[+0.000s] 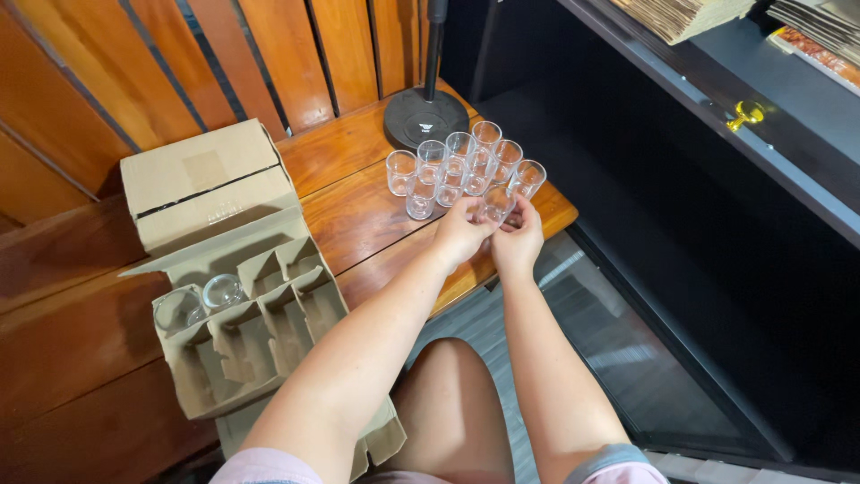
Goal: The person opens a cardboard box containing a set of small clear glasses. They remove each glass one by one from the cardboard dividers and place them in a row on the wooden bench next to the box.
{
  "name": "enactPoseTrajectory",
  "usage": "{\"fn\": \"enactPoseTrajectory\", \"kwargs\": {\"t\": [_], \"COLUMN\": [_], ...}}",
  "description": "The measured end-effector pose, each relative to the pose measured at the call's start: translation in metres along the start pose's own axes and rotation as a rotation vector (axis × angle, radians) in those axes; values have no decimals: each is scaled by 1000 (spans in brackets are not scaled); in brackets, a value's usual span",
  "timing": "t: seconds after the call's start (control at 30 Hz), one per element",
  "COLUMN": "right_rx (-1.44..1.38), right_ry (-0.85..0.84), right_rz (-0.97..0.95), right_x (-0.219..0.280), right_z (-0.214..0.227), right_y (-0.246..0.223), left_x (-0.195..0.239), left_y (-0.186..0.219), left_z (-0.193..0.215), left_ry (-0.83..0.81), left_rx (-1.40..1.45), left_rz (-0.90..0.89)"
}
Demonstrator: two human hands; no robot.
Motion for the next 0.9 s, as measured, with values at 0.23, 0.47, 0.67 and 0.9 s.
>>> {"fn": "enactPoseTrajectory", "kwargs": {"t": [0.23, 0.47, 0.67, 0.9], "right_rx": [-41, -106, -75, -73], "right_ry": [72, 77, 98, 114], "right_rz": [-77, -112, -132, -125], "right_x": [-8, -10, -13, -12], "right_z": [6, 2, 5, 4], "right_y": [1, 2, 1, -4], "left_x": [-9, -14, -12, -3], "left_y": [3, 4, 10, 18], "left_z": [-2, -4, -3, 0], "left_ry": [-14, -56, -84, -98], "left_rx": [-41, -47, -76, -10], "left_rz": [61, 79, 79, 37]}}
Point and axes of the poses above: each hand's wrist, its own x-axis away from the middle knuckle, its own z-axis out of the back of the hand, y = z × x, the point moved 8 cm from there along -x, towards the middle knuckle, and after that the axes turned 11 degrees about -y, right-handed, at the moved point
